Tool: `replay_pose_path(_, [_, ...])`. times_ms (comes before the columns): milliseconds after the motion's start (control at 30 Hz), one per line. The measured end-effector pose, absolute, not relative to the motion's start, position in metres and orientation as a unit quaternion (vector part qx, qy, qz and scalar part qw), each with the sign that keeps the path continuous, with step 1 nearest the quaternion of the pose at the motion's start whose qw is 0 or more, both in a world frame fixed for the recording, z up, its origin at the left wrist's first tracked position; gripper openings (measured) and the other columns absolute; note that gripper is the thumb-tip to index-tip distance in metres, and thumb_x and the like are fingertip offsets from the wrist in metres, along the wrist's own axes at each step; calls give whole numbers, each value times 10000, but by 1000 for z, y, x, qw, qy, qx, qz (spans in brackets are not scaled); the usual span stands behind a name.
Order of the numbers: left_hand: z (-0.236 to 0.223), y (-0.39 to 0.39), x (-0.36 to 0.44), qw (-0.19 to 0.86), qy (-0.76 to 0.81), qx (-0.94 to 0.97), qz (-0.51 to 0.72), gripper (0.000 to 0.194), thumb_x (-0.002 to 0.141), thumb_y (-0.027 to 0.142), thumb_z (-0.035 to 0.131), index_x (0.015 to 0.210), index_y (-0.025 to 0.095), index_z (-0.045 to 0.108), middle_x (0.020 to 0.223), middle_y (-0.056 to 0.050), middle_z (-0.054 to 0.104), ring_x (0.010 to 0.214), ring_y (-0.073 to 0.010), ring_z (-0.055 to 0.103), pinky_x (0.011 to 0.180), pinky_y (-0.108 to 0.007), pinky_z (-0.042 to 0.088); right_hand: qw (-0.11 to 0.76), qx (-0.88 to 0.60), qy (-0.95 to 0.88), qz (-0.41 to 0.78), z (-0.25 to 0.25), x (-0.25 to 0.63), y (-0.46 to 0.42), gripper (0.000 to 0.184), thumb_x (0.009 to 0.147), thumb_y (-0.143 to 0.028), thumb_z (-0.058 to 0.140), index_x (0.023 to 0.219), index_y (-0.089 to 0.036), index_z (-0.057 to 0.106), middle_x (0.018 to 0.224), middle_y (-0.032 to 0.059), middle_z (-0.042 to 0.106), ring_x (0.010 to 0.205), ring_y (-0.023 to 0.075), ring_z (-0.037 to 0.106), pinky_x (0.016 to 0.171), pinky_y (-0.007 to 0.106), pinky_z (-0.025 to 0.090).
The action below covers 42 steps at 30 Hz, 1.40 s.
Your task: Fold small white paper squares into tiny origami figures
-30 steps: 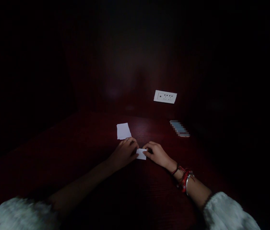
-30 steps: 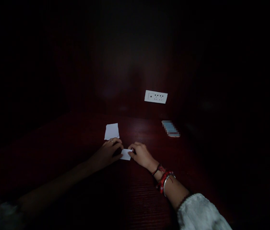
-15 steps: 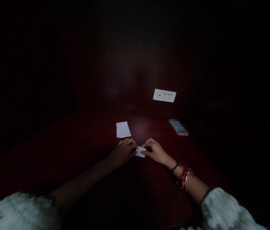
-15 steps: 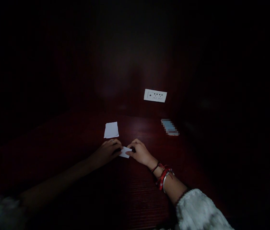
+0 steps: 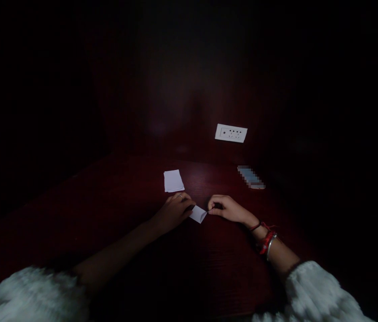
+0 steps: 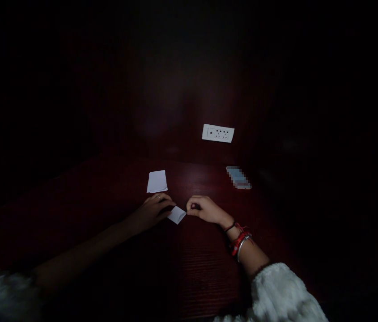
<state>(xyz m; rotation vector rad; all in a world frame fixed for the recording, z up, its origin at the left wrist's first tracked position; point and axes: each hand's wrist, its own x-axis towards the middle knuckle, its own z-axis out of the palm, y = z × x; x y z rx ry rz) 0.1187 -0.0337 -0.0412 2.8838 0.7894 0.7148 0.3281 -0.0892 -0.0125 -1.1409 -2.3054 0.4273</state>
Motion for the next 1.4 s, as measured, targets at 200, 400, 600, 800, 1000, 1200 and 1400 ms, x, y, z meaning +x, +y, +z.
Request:
replay_pose_path(200, [-39,-36,117,38,257,936,237,227,777,238,444,1000,272,473,975,-2,434,926,-178,390,799,-342,310,186,-384,-894,140,-2,328,-98,157,678,-312,554,696,-156,558,722,6,536,687,101,481,653,211,366])
replay_pose_path(400, [-38,-36,120,41,250,938,236,208,783,219,430,974,269,494,983,-9,426,947,-181,381,801,-347,312,257,-439,-857,77,2,316,-103,225,720,-353,502,817,-152,535,793,29,541,733,116,482,667,225,376])
replay_pose_path(600, [-36,-37,120,25,239,944,224,169,786,228,424,921,246,526,1002,-11,437,973,-181,371,809,-342,307,216,-397,-891,51,5,313,-105,168,759,-242,470,882,-174,563,838,31,550,809,124,471,761,254,341])
replay_pose_path(800, [-32,-39,119,-14,221,952,211,185,754,335,471,873,213,542,1056,-21,431,1046,-221,315,846,-365,271,161,-399,-900,66,5,315,-107,181,742,-301,485,714,-160,595,722,24,555,702,116,486,702,239,342])
replay_pose_path(1000, [-31,-38,120,-12,223,954,202,191,760,336,461,876,203,534,1037,-28,438,1021,-213,340,824,-357,294,157,-422,-888,90,-1,312,-106,218,723,-260,516,919,-178,566,777,24,562,694,114,502,673,217,351])
replay_pose_path(1200, [-34,-38,118,0,212,958,193,236,769,371,440,892,186,519,1037,-47,436,1028,-217,334,821,-352,306,161,-404,-894,104,-6,317,-102,207,774,-235,442,902,-170,592,796,38,563,716,106,511,661,196,369])
replay_pose_path(1400, [-36,-37,118,9,211,960,185,229,774,365,434,904,189,502,1019,-42,442,1010,-205,350,811,-339,319,177,-408,-887,124,-3,319,-101,211,784,-217,418,892,-164,592,805,31,580,717,101,516,675,196,373])
